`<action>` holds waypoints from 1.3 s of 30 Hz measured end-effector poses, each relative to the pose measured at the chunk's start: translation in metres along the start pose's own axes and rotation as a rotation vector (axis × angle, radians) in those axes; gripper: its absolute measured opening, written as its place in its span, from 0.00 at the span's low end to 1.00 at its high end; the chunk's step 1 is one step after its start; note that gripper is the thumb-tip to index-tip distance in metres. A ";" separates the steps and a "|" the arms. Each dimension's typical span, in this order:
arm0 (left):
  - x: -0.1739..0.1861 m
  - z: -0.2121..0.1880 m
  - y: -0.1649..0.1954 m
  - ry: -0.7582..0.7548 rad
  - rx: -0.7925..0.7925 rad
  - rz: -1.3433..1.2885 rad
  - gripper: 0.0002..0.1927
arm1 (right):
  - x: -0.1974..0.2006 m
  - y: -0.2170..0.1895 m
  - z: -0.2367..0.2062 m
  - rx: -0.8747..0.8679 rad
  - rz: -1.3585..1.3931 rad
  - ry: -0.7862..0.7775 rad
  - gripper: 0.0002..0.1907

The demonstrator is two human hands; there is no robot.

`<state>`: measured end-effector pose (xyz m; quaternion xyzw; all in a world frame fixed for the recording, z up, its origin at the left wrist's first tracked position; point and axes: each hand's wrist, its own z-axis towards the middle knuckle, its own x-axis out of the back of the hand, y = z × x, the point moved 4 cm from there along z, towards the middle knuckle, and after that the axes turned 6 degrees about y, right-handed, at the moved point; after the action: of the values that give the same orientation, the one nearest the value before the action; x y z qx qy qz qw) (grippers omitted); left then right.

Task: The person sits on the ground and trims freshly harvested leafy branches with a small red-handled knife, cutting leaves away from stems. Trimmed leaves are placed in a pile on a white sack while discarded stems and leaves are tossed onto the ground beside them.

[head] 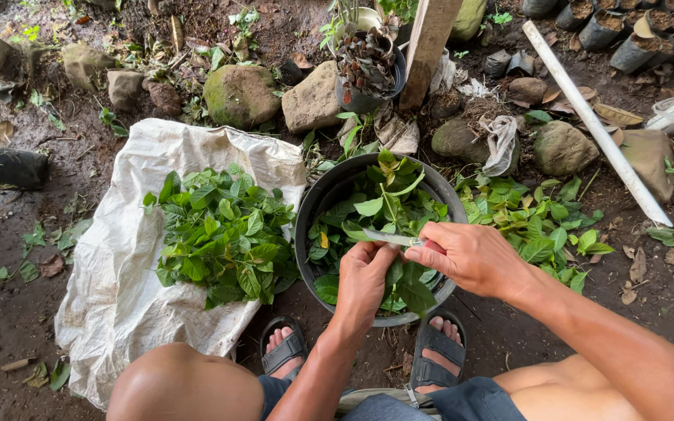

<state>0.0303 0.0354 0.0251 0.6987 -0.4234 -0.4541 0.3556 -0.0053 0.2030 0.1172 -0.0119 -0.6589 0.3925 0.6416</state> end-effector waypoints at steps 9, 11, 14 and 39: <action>-0.002 -0.011 0.000 -0.048 0.008 -0.003 0.09 | -0.009 0.004 0.002 -0.043 0.010 -0.089 0.29; -0.001 -0.013 0.001 -0.053 0.013 -0.009 0.08 | -0.010 0.005 0.004 -0.028 0.035 -0.098 0.29; 0.003 -0.018 -0.003 -0.076 0.113 -0.137 0.07 | -0.015 0.011 0.004 -0.079 0.088 -0.203 0.28; 0.020 -0.050 0.024 -0.050 -0.076 -0.001 0.06 | -0.006 -0.026 -0.002 0.212 0.088 -0.006 0.22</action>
<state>0.0748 0.0133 0.0563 0.6733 -0.4142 -0.4874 0.3710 0.0101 0.1824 0.1261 0.0284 -0.6144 0.4879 0.6193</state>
